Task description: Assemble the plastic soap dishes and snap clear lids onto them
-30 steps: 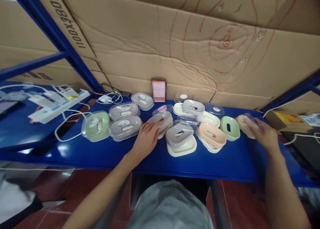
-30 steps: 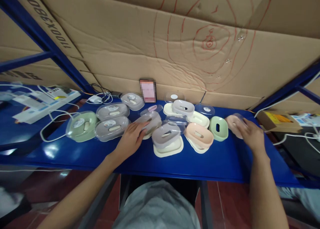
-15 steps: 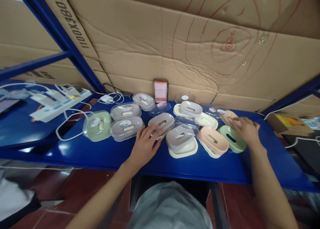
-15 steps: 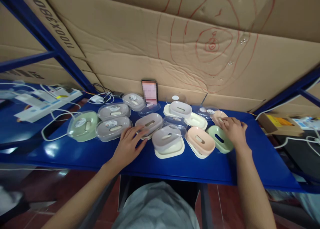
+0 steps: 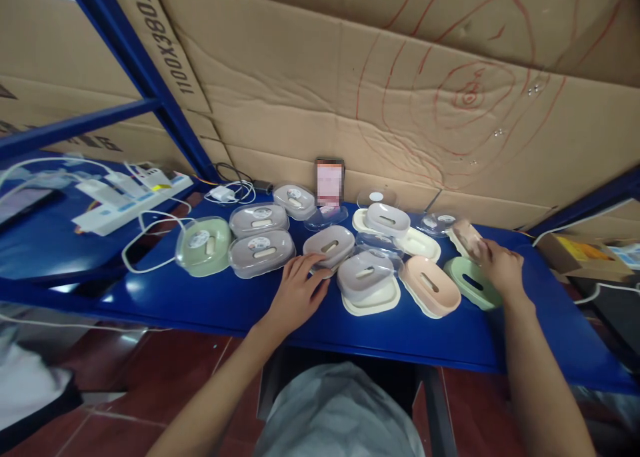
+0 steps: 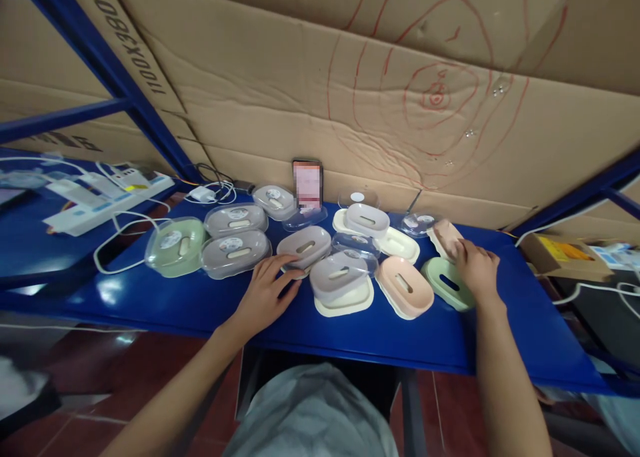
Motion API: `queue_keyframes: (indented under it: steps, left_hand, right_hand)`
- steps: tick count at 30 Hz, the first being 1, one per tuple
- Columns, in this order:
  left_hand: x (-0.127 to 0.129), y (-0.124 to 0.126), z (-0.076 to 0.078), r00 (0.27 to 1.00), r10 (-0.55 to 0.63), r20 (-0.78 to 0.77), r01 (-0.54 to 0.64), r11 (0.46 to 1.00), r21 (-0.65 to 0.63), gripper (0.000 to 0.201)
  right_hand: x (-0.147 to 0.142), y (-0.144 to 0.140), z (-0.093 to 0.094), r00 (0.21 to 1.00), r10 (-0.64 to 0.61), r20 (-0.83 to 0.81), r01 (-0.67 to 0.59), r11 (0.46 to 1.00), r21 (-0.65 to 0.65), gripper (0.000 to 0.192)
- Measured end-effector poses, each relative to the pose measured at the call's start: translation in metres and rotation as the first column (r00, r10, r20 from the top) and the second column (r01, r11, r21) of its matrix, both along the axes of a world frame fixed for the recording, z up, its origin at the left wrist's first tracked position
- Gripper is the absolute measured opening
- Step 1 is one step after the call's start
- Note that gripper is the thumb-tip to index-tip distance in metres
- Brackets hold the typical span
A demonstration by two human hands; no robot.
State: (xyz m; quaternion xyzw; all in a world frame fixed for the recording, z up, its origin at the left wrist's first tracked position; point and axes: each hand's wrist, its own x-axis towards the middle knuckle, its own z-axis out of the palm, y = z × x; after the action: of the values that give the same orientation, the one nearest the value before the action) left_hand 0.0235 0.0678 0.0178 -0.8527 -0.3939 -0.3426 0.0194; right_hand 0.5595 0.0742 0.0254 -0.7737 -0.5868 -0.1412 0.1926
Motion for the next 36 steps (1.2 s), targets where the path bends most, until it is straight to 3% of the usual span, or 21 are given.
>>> queue_keyframes:
  steps: [3, 6, 9, 11, 14, 17, 20, 23, 25, 30, 33, 36]
  left_hand:
    - [0.0, 0.001, -0.001, 1.0, -0.026, 0.009, 0.026, 1.0, -0.007, 0.018]
    - [-0.009, 0.002, 0.004, 1.0, -0.011, 0.017, 0.01, 0.999, 0.034, 0.023]
    - [-0.031, 0.005, 0.014, 0.991, 0.132, 0.011, -0.132, 0.987, 0.092, 0.03]
    - [-0.051, 0.008, 0.02, 0.962, 0.271, -0.028, -0.269, 0.961, 0.061, 0.037]
    - [-0.082, 0.013, 0.024, 0.92, 0.371, -0.13, -0.38, 0.924, -0.053, 0.05]
    - [-0.103, 0.019, 0.021, 0.919, 0.359, -0.162, -0.378, 0.92, -0.108, 0.048]
    - [-0.109, 0.026, 0.017, 0.948, 0.309, -0.08, -0.315, 0.946, -0.08, 0.046]
    - [-0.103, 0.03, 0.015, 0.975, 0.217, 0.043, -0.215, 0.975, -0.051, 0.047]
    - [-0.097, 0.028, 0.015, 0.97, 0.216, 0.115, -0.209, 0.975, -0.072, 0.046]
    - [-0.076, 0.009, 0.03, 0.886, 0.307, 0.348, -0.282, 0.952, -0.124, 0.041]
    - [-0.042, 0.008, 0.053, 0.868, 0.191, 0.458, -0.166, 0.982, -0.096, 0.041]
    - [0.009, 0.028, 0.07, 0.878, -0.067, 0.473, 0.109, 0.992, -0.063, 0.041]
  right_hand:
    - [-0.015, 0.002, 0.002, 1.0, 0.021, 0.021, -0.023, 0.994, 0.108, 0.054]
    - [-0.039, 0.008, 0.008, 0.989, 0.137, 0.05, -0.142, 0.98, 0.138, 0.047]
    - [-0.063, 0.014, 0.014, 0.938, 0.337, 0.085, -0.344, 0.935, 0.089, 0.039]
    - [-0.072, 0.016, 0.017, 0.909, 0.405, 0.094, -0.414, 0.905, 0.1, 0.038]
    - [-0.072, 0.012, 0.02, 0.924, 0.381, 0.027, -0.379, 0.908, 0.18, 0.036]
    - [-0.064, 0.002, 0.018, 0.922, 0.385, -0.04, -0.371, 0.909, 0.192, 0.036]
    - [-0.062, -0.004, 0.018, 0.919, 0.392, -0.037, -0.379, 0.906, 0.192, 0.037]
    - [-0.073, -0.006, 0.025, 0.911, 0.412, 0.005, -0.403, 0.89, 0.214, 0.035]
    - [-0.09, -0.009, 0.034, 0.892, 0.451, 0.042, -0.448, 0.864, 0.229, 0.031]
    - [-0.158, -0.016, 0.061, 0.752, 0.658, 0.038, -0.646, 0.726, 0.237, 0.031]
    - [-0.199, -0.008, 0.068, 0.629, 0.751, -0.2, -0.722, 0.66, 0.208, 0.061]
    - [-0.224, 0.014, 0.065, 0.405, 0.734, -0.545, -0.748, 0.609, 0.264, 0.111]
